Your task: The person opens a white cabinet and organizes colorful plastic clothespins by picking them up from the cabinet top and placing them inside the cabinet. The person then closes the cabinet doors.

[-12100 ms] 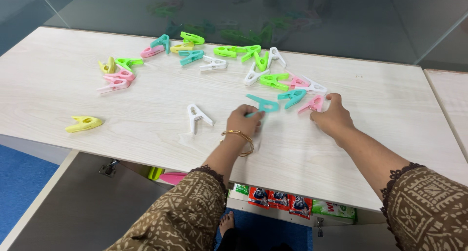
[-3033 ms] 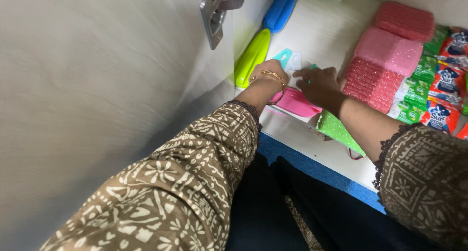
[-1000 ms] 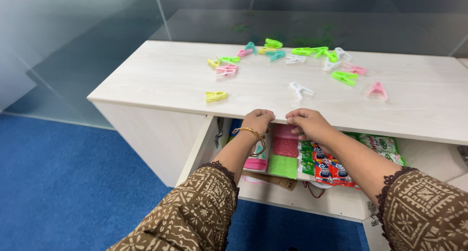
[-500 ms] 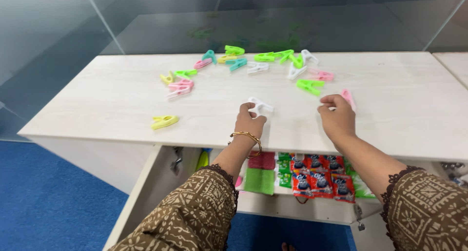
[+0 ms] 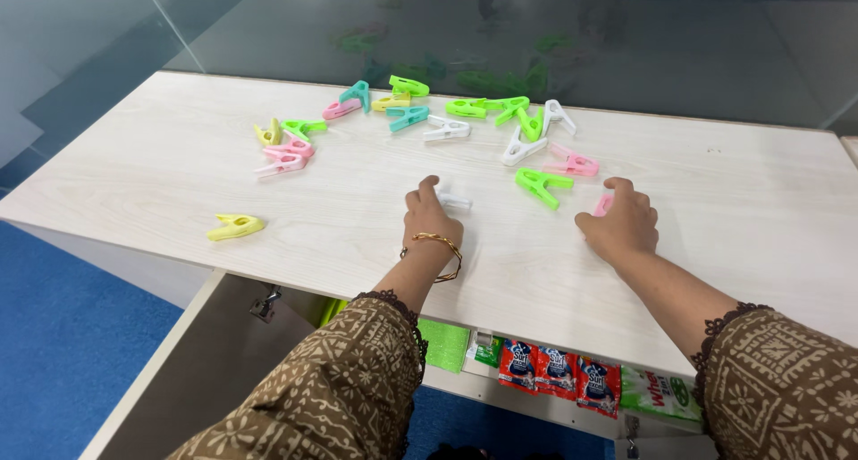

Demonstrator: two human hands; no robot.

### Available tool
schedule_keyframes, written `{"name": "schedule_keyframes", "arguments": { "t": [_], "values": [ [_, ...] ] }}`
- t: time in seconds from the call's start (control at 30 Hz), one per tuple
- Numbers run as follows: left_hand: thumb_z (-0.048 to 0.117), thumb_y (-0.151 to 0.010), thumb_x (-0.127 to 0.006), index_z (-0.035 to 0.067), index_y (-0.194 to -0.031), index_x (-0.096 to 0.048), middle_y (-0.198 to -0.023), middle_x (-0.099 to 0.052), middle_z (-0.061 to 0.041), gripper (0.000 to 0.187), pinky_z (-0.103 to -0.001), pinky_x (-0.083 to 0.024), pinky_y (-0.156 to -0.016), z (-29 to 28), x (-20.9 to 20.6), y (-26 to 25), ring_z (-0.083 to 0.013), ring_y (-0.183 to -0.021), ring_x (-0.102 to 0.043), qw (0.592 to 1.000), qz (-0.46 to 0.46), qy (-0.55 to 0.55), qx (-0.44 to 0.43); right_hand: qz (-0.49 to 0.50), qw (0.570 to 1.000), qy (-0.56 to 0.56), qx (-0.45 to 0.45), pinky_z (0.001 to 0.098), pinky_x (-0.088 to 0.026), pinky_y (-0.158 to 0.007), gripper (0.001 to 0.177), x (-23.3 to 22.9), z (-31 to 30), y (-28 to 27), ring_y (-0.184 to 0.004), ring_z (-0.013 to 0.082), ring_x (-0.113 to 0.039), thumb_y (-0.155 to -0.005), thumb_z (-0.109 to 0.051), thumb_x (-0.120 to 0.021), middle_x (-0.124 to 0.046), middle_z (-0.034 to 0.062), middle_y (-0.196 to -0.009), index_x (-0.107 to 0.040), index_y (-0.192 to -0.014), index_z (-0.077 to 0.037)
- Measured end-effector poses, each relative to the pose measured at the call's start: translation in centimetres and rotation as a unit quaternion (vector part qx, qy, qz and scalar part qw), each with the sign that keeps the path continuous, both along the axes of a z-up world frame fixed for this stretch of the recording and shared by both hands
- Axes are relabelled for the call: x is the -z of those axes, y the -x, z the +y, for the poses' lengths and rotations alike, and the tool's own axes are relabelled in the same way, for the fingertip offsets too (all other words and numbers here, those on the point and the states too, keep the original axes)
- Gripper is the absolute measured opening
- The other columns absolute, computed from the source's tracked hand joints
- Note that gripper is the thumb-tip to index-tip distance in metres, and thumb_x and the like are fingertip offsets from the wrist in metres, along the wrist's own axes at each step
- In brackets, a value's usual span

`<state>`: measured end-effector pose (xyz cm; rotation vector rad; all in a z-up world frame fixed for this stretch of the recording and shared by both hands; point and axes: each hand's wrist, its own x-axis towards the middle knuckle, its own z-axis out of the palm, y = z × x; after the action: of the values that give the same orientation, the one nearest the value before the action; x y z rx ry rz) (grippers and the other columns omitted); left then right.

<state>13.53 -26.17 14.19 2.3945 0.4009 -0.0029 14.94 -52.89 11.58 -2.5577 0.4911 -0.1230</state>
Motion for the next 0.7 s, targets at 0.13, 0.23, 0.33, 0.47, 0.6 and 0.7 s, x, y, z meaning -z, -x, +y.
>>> {"name": "schedule_keyframes", "arguments": {
  "t": [0.13, 0.23, 0.33, 0.47, 0.6, 0.7],
  "values": [
    [-0.001, -0.082, -0.064, 0.024, -0.144, -0.042, -0.145, -0.044, -0.011, 0.070, -0.044, -0.052, -0.099, -1.2, 0.0, -0.4, -0.0354, -0.124, -0.056, 0.998, -0.044, 0.006, 0.042, -0.088, 0.996, -0.009, -0.014, 0.0538, -0.043, -0.104, 0.072, 0.3, -0.9, -2.7, -0.134, 0.0371, -0.045, -0.078, -0.027, -0.079, -0.047, 0.0147, -0.144, -0.048, -0.143, -0.021],
    [0.002, -0.080, -0.069, 0.024, -0.142, -0.045, -0.141, -0.048, -0.011, 0.071, -0.043, -0.050, -0.101, -2.0, 0.3, -0.3, -0.0351, -0.123, -0.057, 0.996, -0.063, 0.024, 0.064, -0.143, 0.989, -0.007, -0.041, 0.0542, -0.041, -0.105, 0.068, 0.0, -1.7, -4.5, -0.135, 0.0379, -0.044, -0.081, -0.024, -0.077, -0.047, 0.0158, -0.145, -0.049, -0.143, -0.019],
    [-0.003, -0.078, -0.064, 0.024, -0.139, -0.049, -0.139, -0.052, -0.010, 0.068, -0.042, -0.050, -0.103, -2.7, 0.4, -0.6, -0.0328, -0.125, -0.057, 0.996, -0.048, 0.012, 0.078, -0.143, 0.988, -0.020, -0.063, 0.0538, -0.041, -0.106, 0.066, -0.4, -2.2, -6.0, -0.135, 0.0369, -0.044, -0.083, -0.023, -0.075, -0.046, 0.0154, -0.145, -0.049, -0.144, -0.019],
    [0.011, -0.082, -0.065, 0.024, -0.129, -0.062, -0.137, -0.057, -0.008, 0.049, -0.042, -0.047, -0.106, -3.5, 0.1, -1.3, -0.0296, -0.130, -0.053, 0.992, -0.032, -0.021, 0.117, -0.122, 0.988, -0.019, -0.090, 0.0557, -0.040, -0.107, 0.065, -0.4, -2.5, -7.4, -0.137, 0.0361, -0.043, -0.084, -0.021, -0.073, -0.045, 0.0135, -0.149, -0.050, -0.145, -0.022],
    [0.043, -0.080, -0.074, 0.026, -0.129, -0.065, -0.136, -0.059, -0.007, 0.053, -0.042, -0.042, -0.111, -3.8, -0.2, -1.7, -0.0297, -0.134, -0.047, 0.984, 0.044, -0.029, 0.171, -0.089, 0.989, 0.010, -0.115, 0.0578, -0.037, -0.106, 0.069, -0.4, -1.8, -8.3, -0.138, 0.0383, -0.040, -0.084, -0.025, -0.073, -0.041, 0.0124, -0.152, -0.048, -0.148, -0.024],
    [0.046, -0.062, -0.085, 0.029, -0.130, -0.065, -0.137, -0.053, -0.005, 0.073, -0.042, -0.041, -0.109, -3.6, 0.2, -1.7, -0.0303, -0.133, -0.044, 0.964, 0.058, -0.063, 0.253, -0.025, 0.991, 0.026, -0.125, 0.0576, -0.035, -0.104, 0.073, -0.7, -0.9, -8.8, -0.134, 0.0388, -0.038, -0.083, -0.031, -0.073, -0.038, 0.0101, -0.152, -0.043, -0.149, -0.027]
  ]
}}
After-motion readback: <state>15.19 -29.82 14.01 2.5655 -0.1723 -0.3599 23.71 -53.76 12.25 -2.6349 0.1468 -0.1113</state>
